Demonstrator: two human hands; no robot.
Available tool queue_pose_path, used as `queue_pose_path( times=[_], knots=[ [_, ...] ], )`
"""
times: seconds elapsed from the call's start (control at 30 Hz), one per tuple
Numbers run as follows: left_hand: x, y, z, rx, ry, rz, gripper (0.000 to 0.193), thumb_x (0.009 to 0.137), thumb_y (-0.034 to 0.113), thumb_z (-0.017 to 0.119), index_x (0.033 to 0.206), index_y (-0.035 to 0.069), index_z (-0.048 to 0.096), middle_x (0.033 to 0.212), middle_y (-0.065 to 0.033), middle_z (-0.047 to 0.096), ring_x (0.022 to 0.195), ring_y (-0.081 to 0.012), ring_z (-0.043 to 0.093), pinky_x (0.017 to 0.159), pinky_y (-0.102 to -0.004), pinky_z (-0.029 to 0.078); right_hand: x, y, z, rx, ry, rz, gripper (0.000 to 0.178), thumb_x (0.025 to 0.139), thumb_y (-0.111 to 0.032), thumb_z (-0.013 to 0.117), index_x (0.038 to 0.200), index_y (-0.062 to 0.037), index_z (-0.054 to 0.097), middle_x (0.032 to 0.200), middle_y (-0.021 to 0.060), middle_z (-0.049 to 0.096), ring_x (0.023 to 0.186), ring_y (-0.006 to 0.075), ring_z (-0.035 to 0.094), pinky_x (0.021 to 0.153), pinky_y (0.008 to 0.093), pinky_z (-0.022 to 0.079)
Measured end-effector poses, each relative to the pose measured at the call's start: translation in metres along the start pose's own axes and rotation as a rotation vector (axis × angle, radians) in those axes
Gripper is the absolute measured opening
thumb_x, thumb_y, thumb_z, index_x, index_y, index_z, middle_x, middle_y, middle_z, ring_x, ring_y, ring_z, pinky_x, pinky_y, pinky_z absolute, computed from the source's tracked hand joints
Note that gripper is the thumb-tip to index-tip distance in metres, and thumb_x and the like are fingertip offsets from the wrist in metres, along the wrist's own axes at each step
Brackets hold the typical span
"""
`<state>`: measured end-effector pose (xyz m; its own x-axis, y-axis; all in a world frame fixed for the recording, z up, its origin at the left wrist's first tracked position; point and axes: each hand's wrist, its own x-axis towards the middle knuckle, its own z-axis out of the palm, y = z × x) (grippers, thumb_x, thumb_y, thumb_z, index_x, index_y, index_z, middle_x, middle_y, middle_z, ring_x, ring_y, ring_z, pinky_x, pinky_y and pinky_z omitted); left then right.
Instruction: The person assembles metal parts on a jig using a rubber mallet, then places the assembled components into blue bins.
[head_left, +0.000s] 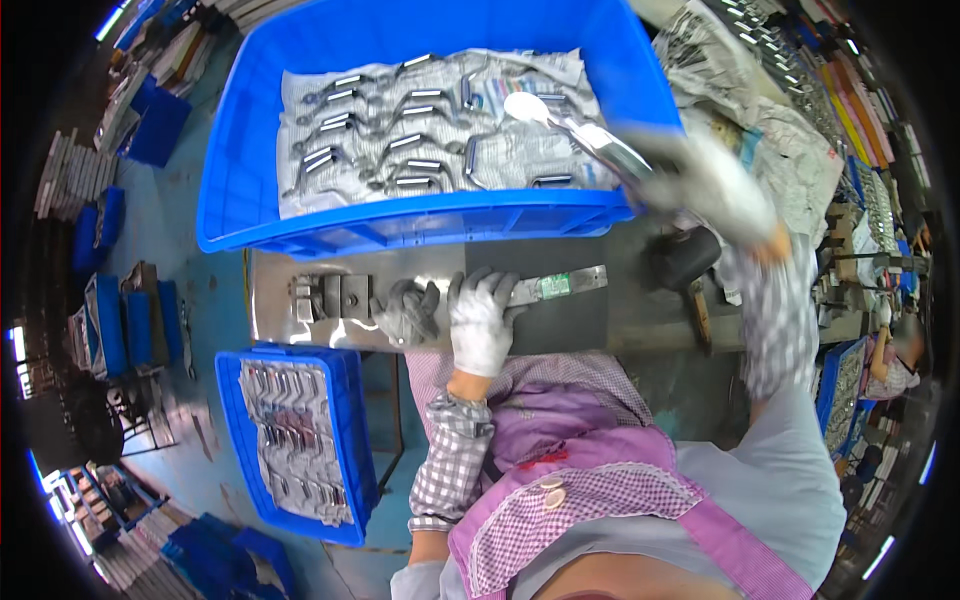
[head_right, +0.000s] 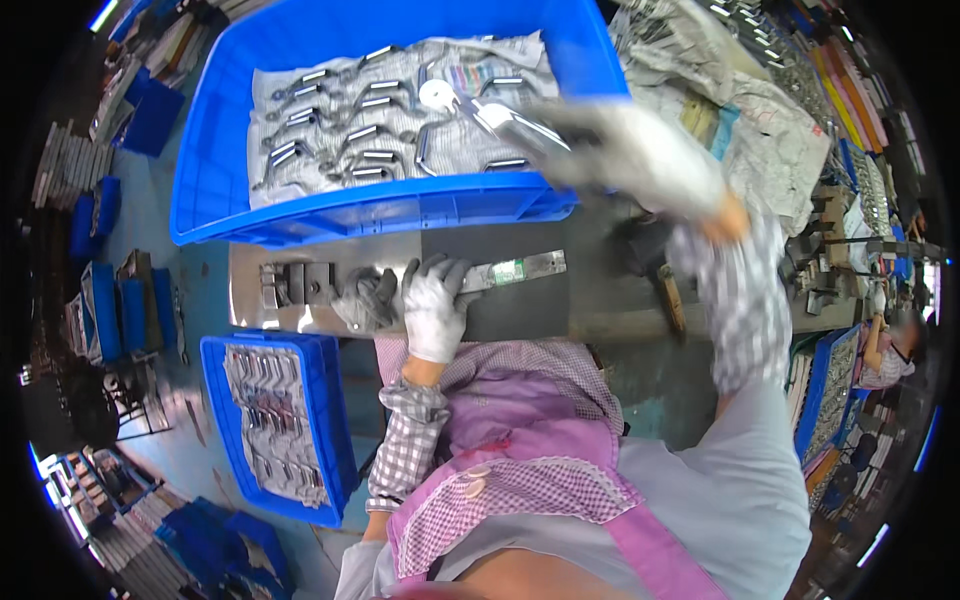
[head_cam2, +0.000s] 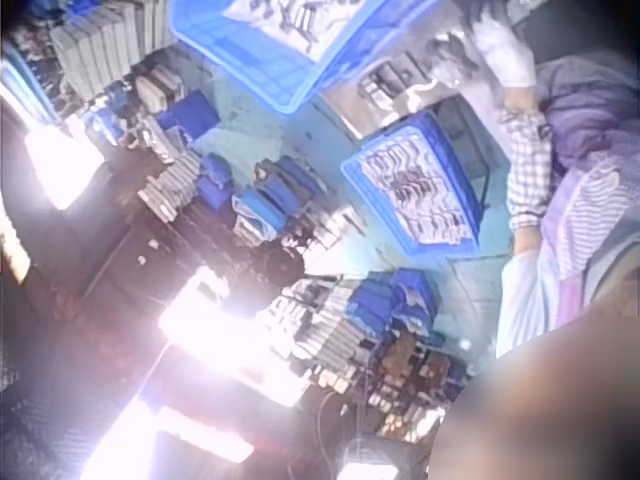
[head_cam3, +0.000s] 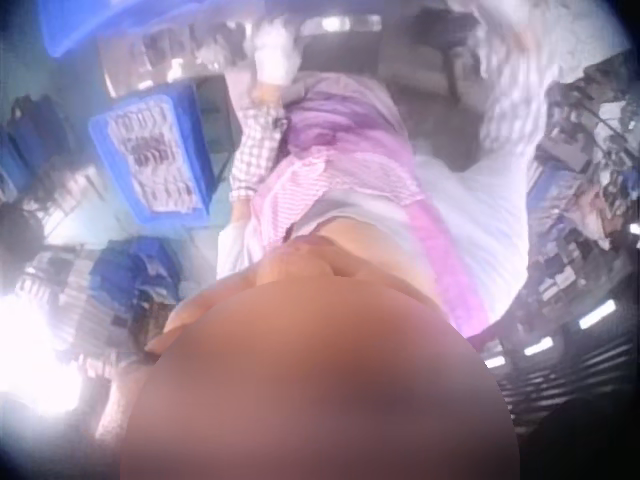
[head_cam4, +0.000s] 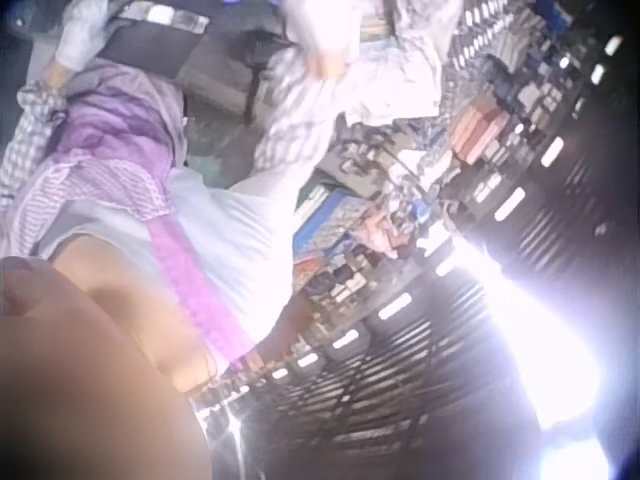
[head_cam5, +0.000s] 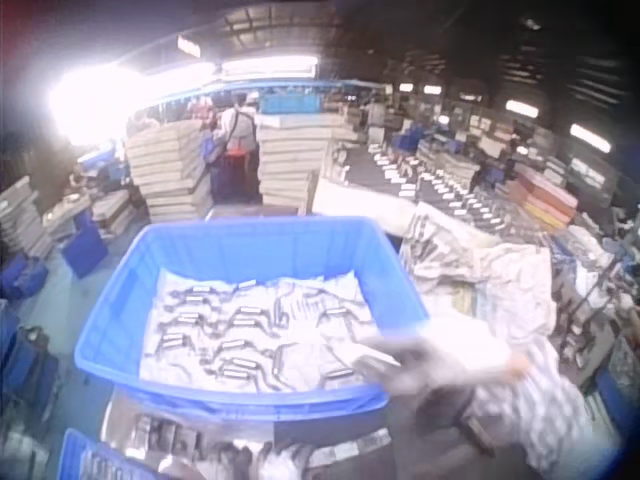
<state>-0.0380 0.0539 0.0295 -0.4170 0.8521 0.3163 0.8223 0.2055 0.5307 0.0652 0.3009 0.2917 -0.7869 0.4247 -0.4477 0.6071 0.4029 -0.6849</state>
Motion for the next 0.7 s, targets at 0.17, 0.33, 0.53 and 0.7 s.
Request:
queue_pose_path(
  times=[0.17,0.33,0.53,0.7],
  knots=[
    [0.002,0.004,0.002,0.106,0.008,-0.096,0.057,0.078,0.023,0.083,0.130,0.011,0.065,0.128,-0.0076,0.062,0.128,-0.0336,0.055,0.114,-0.0566,0.039,-0.012,0.108,0.132,-0.362,0.315,-0.624,0.019,0.086,-0.022,0.078,0.104,-0.0152,0.081,0.095,0.0061,0.077,0.078,0.0239,0.074,0.066,0.0329,0.058],
    [-0.033,0.012,0.003,0.105,0.064,-0.166,0.064,0.082,0.020,0.082,0.140,0.006,0.057,0.138,-0.0113,0.058,0.131,-0.0370,0.053,0.113,-0.0528,0.042,0.005,0.136,0.194,0.062,0.454,-0.257,0.017,0.089,-0.031,0.076,0.100,-0.0190,0.082,0.085,0.0055,0.076,0.072,0.0210,0.073,0.063,0.0321,0.057],
    [-0.028,0.028,0.006,0.100,0.214,-0.171,0.058,0.090,0.016,0.076,0.143,0.006,0.053,0.140,-0.0151,0.056,0.128,-0.0388,0.055,0.108,-0.0479,0.047,0.009,0.131,0.201,0.000,0.578,-0.291,0.015,0.086,-0.032,0.079,0.095,-0.0203,0.082,0.083,0.0021,0.076,0.067,0.0200,0.072,0.057,0.0318,0.056],
    [-0.028,0.032,0.013,0.079,0.188,-0.196,0.065,0.094,0.018,0.071,0.150,0.001,0.044,0.153,-0.0204,0.046,0.138,-0.0441,0.047,0.114,-0.0525,0.041,0.013,0.144,0.190,-0.069,0.558,-0.347,0.019,0.086,-0.032,0.079,0.099,-0.0190,0.082,0.078,0.0035,0.074,0.068,0.0244,0.072,0.061,0.0333,0.058]
  ],
)
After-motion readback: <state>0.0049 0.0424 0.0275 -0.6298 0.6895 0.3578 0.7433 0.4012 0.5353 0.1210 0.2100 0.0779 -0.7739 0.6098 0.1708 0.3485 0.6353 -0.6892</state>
